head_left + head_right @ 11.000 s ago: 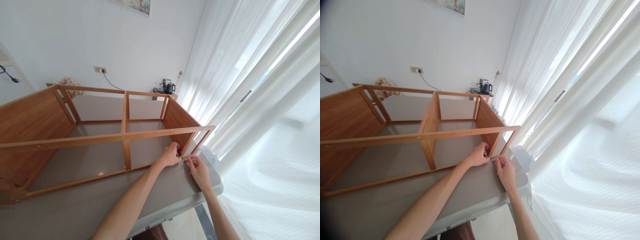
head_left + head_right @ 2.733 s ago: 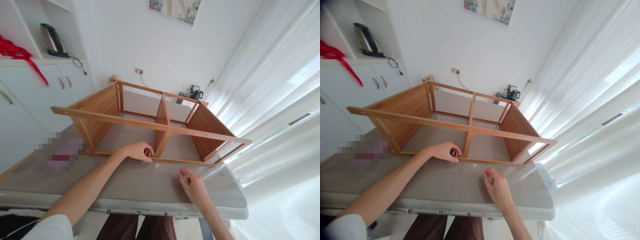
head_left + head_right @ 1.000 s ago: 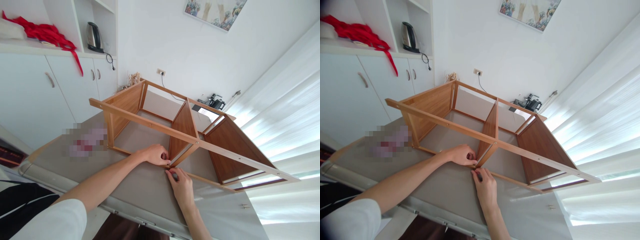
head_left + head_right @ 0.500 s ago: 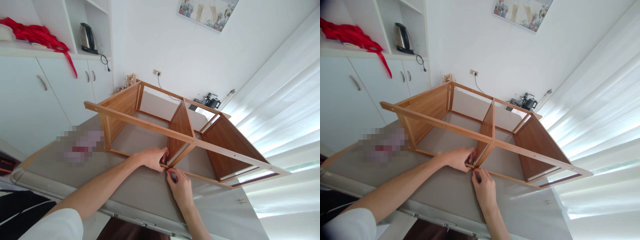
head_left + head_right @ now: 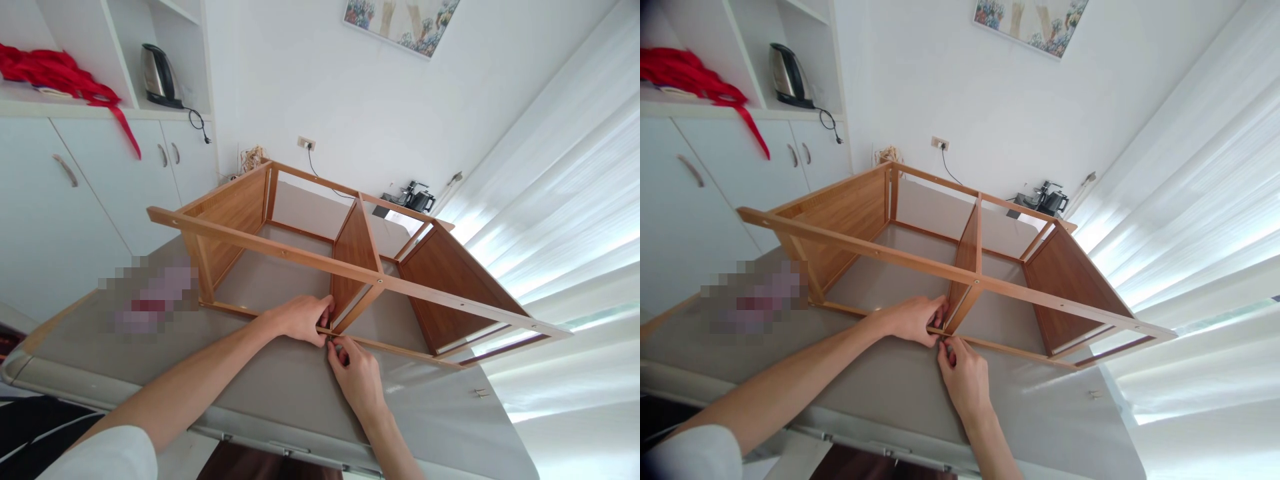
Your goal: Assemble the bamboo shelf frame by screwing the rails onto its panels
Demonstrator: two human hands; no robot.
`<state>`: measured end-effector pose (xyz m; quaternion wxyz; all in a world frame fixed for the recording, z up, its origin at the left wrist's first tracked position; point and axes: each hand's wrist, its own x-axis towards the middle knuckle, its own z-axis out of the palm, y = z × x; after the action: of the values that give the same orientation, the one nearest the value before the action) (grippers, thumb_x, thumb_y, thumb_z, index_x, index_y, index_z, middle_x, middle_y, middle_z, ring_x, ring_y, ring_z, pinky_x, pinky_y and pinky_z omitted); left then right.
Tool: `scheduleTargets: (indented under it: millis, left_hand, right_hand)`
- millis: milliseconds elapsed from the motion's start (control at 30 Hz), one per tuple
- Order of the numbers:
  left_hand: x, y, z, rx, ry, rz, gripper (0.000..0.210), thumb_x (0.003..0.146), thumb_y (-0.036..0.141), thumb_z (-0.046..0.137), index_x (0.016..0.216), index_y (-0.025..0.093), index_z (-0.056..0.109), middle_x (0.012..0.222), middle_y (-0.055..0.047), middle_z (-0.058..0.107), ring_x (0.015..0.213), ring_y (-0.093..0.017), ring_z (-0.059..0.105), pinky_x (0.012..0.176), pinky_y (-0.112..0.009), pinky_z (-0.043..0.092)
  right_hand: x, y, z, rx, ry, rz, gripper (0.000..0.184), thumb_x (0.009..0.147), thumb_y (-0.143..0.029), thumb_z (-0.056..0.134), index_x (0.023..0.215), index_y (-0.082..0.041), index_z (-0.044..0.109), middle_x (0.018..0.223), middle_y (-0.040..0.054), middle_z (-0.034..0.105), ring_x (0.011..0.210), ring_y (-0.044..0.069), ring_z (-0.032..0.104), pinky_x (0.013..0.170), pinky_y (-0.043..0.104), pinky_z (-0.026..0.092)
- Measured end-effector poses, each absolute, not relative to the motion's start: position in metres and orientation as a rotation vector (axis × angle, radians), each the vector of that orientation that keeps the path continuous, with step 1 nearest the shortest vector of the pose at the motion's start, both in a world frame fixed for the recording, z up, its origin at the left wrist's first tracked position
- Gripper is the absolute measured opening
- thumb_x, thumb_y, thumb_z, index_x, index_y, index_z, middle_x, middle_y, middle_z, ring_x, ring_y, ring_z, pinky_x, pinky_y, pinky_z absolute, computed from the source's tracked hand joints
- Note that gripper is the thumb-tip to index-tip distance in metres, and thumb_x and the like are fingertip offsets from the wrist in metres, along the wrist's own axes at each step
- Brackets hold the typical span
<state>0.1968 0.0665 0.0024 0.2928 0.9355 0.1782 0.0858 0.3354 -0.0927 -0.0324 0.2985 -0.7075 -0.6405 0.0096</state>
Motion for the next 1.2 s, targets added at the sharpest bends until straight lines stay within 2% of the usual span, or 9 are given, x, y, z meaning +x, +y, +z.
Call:
scheduleTargets:
  millis: [567, 767, 1200]
  left_hand:
    - [0.1967, 0.0602, 0.0070, 2.568, 0.540, 0.217, 0.040, 0.066, 0.036, 0.070, 0.095, 0.024, 0.045, 0.086, 0.000, 0.069, 0.073, -0.020, 0.066, 0.059, -0.029, 0.041]
    - [0.1963, 0.0623, 0.0048, 2.534, 0.509, 0.248, 0.041, 0.065, 0.035, 0.072, 0.094, 0.024, 0.045, 0.086, 0.001, 0.070, 0.073, -0.020, 0.066, 0.060, -0.028, 0.041]
    - [0.1956, 0.0649, 0.0000, 2.502, 0.448, 0.292, 0.041, 0.065, 0.033, 0.071, 0.094, 0.024, 0.044, 0.083, 0.004, 0.070, 0.067, -0.017, 0.064, 0.057, -0.026, 0.039]
  right_hand:
    - [0.3348, -0.0911, -0.0301, -1.910, -1.703, -0.017, 0.025, 0.096, -0.036, 0.050, 0.084, -0.021, 0.067, 0.061, -0.0017, 0.062, 0.052, 0.010, 0.055, 0.053, 0.020, 0.033]
    - [0.3352, -0.0927, -0.0311, -1.882, -1.720, 0.025, 0.020, 0.094, -0.032, 0.051, 0.090, -0.022, 0.067, 0.062, -0.0026, 0.062, 0.052, 0.010, 0.054, 0.054, 0.020, 0.035]
    - [0.3356, -0.0933, -0.0306, -1.890, -1.709, 0.096, 0.022, 0.097, -0.031, 0.048, 0.094, -0.022, 0.067, 0.065, -0.0017, 0.062, 0.055, 0.012, 0.054, 0.057, 0.022, 0.035]
